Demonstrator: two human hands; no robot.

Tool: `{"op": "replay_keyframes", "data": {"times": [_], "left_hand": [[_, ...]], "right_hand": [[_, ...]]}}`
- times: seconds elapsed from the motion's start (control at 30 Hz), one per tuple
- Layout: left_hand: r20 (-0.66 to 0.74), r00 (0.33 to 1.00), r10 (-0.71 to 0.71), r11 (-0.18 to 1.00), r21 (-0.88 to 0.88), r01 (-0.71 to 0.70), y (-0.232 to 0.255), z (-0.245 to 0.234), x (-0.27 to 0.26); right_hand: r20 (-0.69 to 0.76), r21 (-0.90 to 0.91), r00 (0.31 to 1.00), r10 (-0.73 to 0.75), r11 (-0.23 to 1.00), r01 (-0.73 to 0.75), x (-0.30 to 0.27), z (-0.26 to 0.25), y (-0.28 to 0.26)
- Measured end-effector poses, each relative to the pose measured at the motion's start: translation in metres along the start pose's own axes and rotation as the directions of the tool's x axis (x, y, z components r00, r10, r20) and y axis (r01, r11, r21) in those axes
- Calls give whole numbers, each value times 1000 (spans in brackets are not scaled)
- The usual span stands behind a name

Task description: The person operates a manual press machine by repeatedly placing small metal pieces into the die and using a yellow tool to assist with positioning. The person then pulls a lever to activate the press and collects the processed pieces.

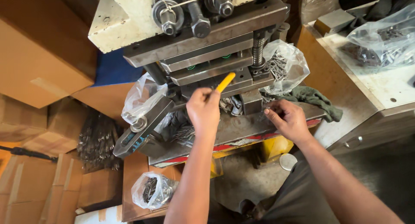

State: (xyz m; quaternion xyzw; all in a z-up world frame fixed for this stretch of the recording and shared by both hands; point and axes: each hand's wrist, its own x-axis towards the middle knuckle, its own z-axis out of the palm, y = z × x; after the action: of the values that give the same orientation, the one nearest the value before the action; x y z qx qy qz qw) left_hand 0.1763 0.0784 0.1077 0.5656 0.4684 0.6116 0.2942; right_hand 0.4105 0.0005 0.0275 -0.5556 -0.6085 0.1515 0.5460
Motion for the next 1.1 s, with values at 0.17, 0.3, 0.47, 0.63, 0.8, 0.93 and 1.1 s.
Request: {"op": "replay_keyframes", "data": {"times": [0.17, 0.3, 0.47, 0.63, 0.8, 0.93, 1.1], "left_hand": [[60, 995, -78, 988, -132, 86, -20, -83, -58], [-192, 976, -105, 923, -385, 23, -59, -147, -74], [-89, 994, -61, 976, -216, 41, -103, -172, -73], [-15, 998, -59, 968, -244, 54, -120, -181, -69], [-14, 999, -47, 980, -195, 44, -116, -180, -73], [-8, 997, -74, 980, -184, 72, -113, -181, -74], [-7, 1000, -23, 988, -155, 22, -108, -180, -74]], "right_hand": [[-60, -189, 993, -104, 978, 91, 4, -13, -30], [89, -499, 805, -586, 673, 546, 40, -15, -70], [262, -633, 805, -532, 535, 560, 93, 11, -97], [302, -646, 839, -452, 550, 529, 116, 31, -103], [242, -678, 801, -547, 495, 543, 101, 31, -112], [184, -649, 762, -620, 506, 568, 83, 27, -112], [135, -627, 774, -618, 552, 550, 78, 21, -104]]}}
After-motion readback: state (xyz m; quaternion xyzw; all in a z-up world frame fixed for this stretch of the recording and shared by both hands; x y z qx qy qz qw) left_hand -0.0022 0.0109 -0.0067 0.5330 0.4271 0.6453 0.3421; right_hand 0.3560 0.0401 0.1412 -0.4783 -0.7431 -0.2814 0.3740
